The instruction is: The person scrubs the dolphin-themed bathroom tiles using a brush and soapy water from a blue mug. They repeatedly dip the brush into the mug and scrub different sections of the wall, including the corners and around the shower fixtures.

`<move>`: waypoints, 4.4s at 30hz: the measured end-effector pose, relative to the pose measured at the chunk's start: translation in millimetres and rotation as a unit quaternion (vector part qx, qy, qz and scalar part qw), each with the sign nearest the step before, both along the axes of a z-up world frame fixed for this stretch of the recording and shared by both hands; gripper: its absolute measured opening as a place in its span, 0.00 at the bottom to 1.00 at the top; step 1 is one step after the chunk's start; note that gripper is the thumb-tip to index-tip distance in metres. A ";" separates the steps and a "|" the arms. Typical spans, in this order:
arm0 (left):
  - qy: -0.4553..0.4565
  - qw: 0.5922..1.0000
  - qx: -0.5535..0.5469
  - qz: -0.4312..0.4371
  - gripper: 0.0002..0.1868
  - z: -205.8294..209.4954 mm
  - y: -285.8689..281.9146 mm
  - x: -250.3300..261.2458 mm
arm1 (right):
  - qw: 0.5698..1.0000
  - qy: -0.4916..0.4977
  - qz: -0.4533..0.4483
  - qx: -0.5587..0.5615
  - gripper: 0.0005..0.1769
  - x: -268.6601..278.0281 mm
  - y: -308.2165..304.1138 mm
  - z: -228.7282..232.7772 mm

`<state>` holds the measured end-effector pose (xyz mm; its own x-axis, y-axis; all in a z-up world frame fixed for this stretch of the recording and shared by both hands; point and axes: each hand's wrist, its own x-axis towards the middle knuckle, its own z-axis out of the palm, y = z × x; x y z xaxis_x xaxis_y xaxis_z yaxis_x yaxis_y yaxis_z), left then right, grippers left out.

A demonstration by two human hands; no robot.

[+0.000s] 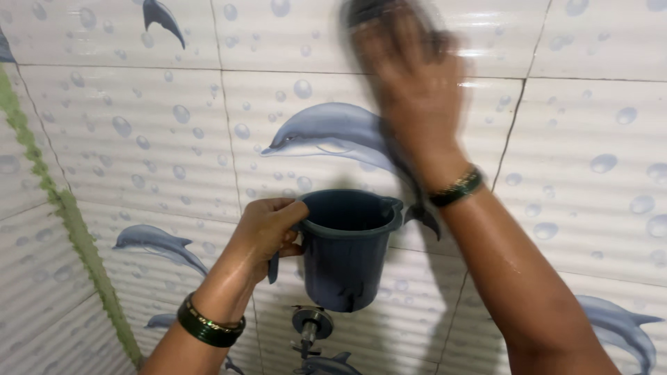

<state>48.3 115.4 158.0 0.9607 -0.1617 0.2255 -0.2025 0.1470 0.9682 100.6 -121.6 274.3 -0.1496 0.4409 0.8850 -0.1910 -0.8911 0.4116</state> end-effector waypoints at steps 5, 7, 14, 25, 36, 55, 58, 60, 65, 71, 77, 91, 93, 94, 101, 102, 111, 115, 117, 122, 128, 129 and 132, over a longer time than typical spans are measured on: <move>-0.060 0.995 -0.031 -0.080 0.12 -7.4 20.8 18.9 | 0.966 -0.053 0.044 0.250 0.47 -2.6 -37.5 -24.3; -0.067 0.993 -0.028 -0.088 0.11 -3.2 33.0 25.6 | 0.966 -0.074 0.032 0.245 0.53 20.6 -4.4 -25.2; -0.019 0.999 0.033 -0.031 0.15 7.9 112.7 59.8 | 0.996 0.074 0.017 -0.038 0.45 74.9 164.3 -4.0; -0.042 0.995 0.053 -0.067 0.20 -8.1 181.4 95.9 | 0.945 -0.110 0.034 0.305 0.50 63.8 130.9 -15.6; -0.026 0.996 0.005 -0.087 0.14 -17.7 170.9 102.1 | 0.953 -0.048 -0.036 0.297 0.53 46.0 72.6 -15.7; -0.040 0.999 -0.006 -0.007 0.21 -19.6 145.0 83.8 | 0.949 -0.050 -0.047 0.308 0.44 46.9 82.1 -17.3; -0.062 0.998 -0.013 0.007 0.22 -20.4 139.6 79.7 | 0.975 0.127 0.035 0.181 0.44 72.0 135.4 -26.4; -0.075 0.997 -0.021 0.005 0.22 -21.6 135.7 76.5 | 0.981 0.116 0.023 0.153 0.39 78.7 132.3 -29.4; -0.073 0.997 -0.032 0.009 0.21 -24.5 121.2 76.0 | 0.974 -0.023 -0.021 0.225 0.33 32.7 5.9 -25.8; -0.074 0.996 -0.040 -0.025 0.23 -21.5 88.5 79.0 | 0.954 -0.083 -0.063 0.280 0.30 13.3 -1.4 3.0; -0.064 0.996 -0.041 -0.044 0.23 -40.7 45.7 72.8 | 0.961 0.164 0.005 0.224 0.21 69.6 72.0 -22.8; -0.090 0.993 -0.058 -0.041 0.21 -58.1 24.9 63.4 | 0.967 -0.087 -0.027 0.239 0.43 30.3 40.5 -7.9; -0.072 0.989 -0.112 -0.065 0.22 -63.9 21.2 59.8 | 0.982 0.021 0.016 0.186 0.41 50.9 70.7 -20.9; -0.056 0.990 -0.118 -0.059 0.23 -65.7 19.1 58.3 | 0.970 0.138 0.072 0.186 0.40 57.9 72.3 -25.8; 0.050 0.983 -0.125 -0.123 0.22 -75.7 0.0 46.9 | 0.943 0.013 -0.015 0.331 0.45 1.8 -113.8 -30.4; 0.086 0.980 -0.120 -0.136 0.20 -77.6 -2.1 45.1 | 0.948 -0.053 -0.076 0.306 0.44 -14.7 -130.9 -27.4; 0.023 0.986 -0.074 -0.145 0.09 -117.4 -42.1 47.5 | 0.981 0.049 -0.084 0.167 0.46 25.3 25.3 -59.0; 0.035 0.980 -0.141 -0.138 0.04 -135.8 -51.7 52.3 | 0.982 0.057 0.035 0.174 0.43 24.7 -35.8 -60.8; 0.038 0.976 -0.159 -0.146 0.04 -139.1 -52.3 52.9 | 0.972 0.021 0.028 0.232 0.38 0.8 -97.8 -50.8; 0.004 0.981 -0.146 -0.125 0.05 -138.4 -56.1 42.5 | 0.954 -0.058 -0.008 0.293 0.35 -51.4 -152.3 -35.7; -0.043 0.989 -0.114 -0.081 0.08 -144.1 -83.1 26.3 | 0.967 0.106 0.041 0.228 0.42 -18.6 -66.4 -70.6; -0.046 0.991 -0.106 -0.069 0.08 -144.6 -87.9 24.3 | 0.957 0.141 0.045 0.249 0.43 -14.9 -71.4 -74.3; -0.016 0.992 -0.100 -0.082 0.09 -147.7 -97.9 19.1 | 0.978 0.039 -0.050 0.200 0.45 -24.2 -139.6 -73.0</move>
<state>67.3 17.5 10.2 0.9171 -0.2635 0.2992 -0.1912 0.3679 0.9100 76.4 -261.2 201.3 -0.0482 0.0657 0.9967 -0.2666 -0.9625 0.0506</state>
